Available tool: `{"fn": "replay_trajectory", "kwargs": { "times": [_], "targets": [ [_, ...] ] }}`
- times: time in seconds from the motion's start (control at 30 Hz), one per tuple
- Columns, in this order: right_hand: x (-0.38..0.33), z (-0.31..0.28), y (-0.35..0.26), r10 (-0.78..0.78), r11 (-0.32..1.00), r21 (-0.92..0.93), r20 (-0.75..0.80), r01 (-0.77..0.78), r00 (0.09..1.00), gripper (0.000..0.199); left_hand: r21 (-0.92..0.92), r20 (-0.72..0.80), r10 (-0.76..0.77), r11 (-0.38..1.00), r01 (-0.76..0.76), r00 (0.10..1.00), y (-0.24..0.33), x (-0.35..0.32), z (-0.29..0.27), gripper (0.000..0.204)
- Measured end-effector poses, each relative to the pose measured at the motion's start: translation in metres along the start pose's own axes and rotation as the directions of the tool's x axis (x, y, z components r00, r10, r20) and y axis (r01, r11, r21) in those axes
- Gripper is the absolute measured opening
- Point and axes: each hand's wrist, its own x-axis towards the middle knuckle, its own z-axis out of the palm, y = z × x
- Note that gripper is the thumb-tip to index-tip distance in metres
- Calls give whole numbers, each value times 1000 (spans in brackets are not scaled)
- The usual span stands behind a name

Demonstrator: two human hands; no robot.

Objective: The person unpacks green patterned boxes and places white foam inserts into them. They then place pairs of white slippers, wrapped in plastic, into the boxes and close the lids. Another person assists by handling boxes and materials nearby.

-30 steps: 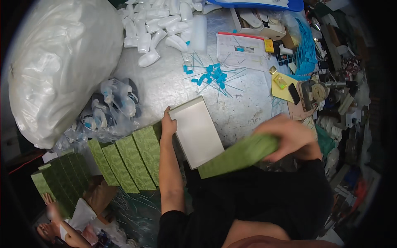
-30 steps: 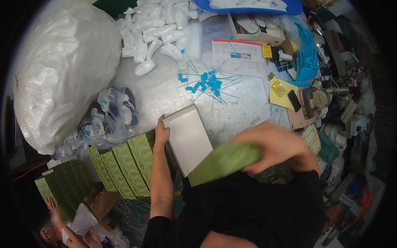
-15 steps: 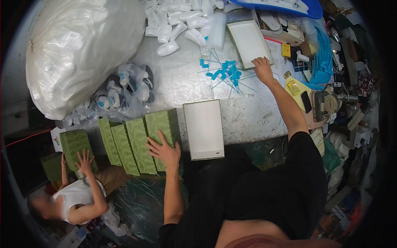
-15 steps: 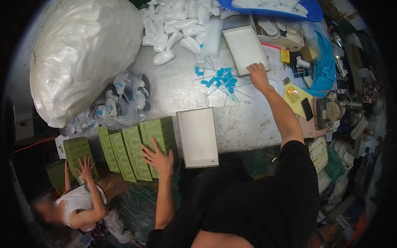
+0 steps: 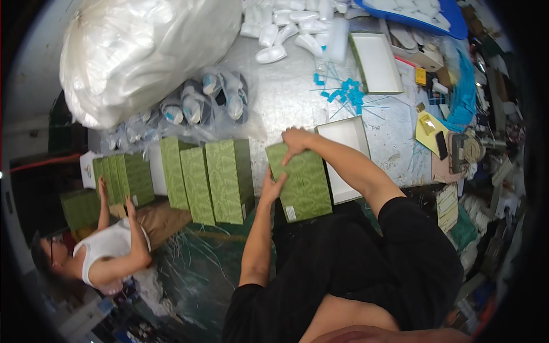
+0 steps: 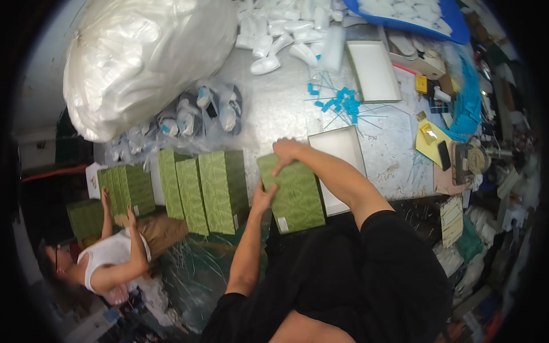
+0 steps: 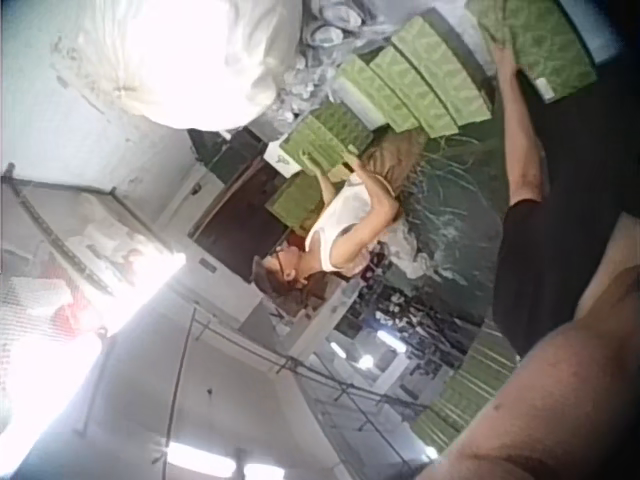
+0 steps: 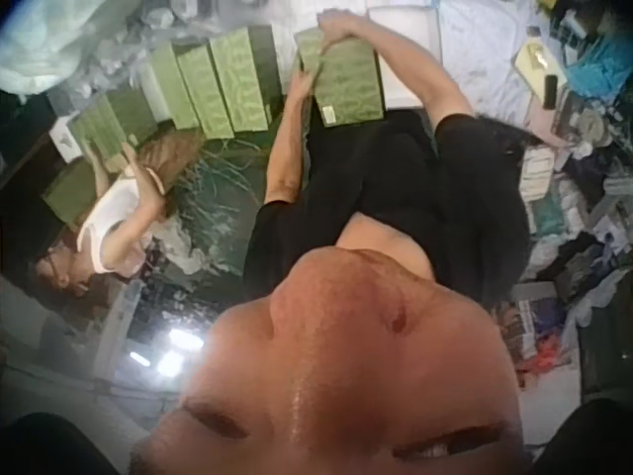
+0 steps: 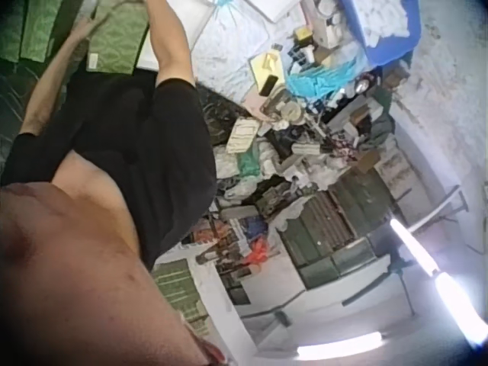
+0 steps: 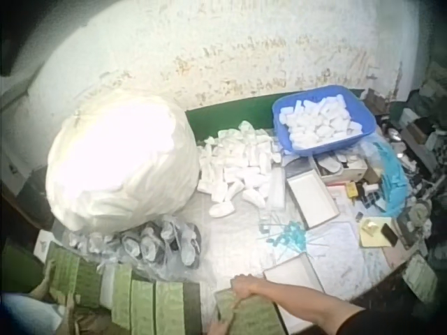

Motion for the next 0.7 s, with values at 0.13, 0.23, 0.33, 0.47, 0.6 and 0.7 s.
{"fn": "replay_trajectory", "kwargs": {
  "times": [0.13, 0.23, 0.33, 0.47, 0.6, 0.7],
  "targets": [
    [-54, 16, -27, -69, 998, -11, -219, 68, 973, 92, -341, 205, 177, 935, -99, 963, 15, 50, 2, 57],
    [-158, -24, -92, -184, 978, 64, -183, 199, 966, 73, -276, 177, 94, 960, -42, 980, 3, 76, 22, 48],
    [-287, -60, -111, -255, 934, 203, -197, 294, 947, 56, 142, 208, 82, 983, -113, 975, 64, 90, 40, 70],
    [-381, -131, -55, 222, 927, 372, -655, 53, 722, 53, 425, 119, 59, 899, -104, 991, 75, 86, 50, 84],
    [-344, -76, 103, 275, 891, 9, -806, -453, 524, 45, 775, -23, 476, 565, -285, 879, 131, 22, 38, 90],
    [-270, -12, 244, 215, 909, 0, -856, -417, 470, 37, 918, -293, 385, 370, 145, 875, 142, -39, -21, 96]
  ]
}}
